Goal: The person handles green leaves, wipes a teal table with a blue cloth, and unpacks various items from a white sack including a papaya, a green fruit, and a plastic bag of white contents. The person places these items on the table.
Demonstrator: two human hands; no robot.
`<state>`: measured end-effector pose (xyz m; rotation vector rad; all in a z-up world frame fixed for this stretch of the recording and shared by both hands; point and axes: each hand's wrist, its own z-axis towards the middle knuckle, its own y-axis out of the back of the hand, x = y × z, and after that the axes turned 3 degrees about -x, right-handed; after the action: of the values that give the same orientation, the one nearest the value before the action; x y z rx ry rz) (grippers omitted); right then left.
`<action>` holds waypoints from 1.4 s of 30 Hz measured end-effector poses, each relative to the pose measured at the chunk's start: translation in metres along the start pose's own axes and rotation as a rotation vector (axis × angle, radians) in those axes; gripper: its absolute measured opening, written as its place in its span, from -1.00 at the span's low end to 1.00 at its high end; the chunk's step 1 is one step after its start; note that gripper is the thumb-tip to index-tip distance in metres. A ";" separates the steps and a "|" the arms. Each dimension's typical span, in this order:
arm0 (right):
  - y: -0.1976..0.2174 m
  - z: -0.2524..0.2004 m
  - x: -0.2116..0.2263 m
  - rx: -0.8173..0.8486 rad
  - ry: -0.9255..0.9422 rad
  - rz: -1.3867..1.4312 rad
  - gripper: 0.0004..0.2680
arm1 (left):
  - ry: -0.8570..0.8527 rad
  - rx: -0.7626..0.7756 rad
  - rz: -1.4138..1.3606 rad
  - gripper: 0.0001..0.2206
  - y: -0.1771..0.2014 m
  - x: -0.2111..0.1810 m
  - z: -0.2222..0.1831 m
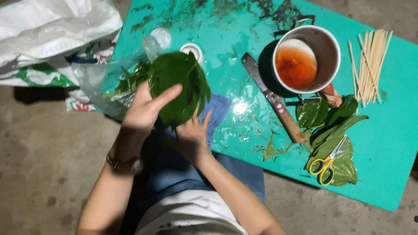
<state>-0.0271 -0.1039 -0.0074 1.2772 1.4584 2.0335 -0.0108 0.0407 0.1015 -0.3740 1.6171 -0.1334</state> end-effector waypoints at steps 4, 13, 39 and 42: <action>-0.009 -0.020 -0.039 -0.159 0.120 -0.035 -0.49 | 0.055 0.016 0.002 -0.72 0.003 0.015 0.002; 0.060 -0.062 -0.132 -0.092 0.203 -0.010 -0.58 | 0.056 0.053 -0.067 -0.71 0.003 0.019 0.014; 0.053 -0.042 -0.070 -0.326 0.257 0.088 -0.44 | -0.002 0.162 0.125 -0.64 -0.036 0.023 0.085; 0.002 -0.014 -0.023 -0.245 0.222 0.046 -0.50 | -0.169 0.141 0.134 -0.64 -0.031 0.032 0.096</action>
<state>-0.0253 -0.1294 -0.0174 1.0231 1.2272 2.3618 0.0876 0.0146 0.0721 -0.1626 1.4520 -0.1100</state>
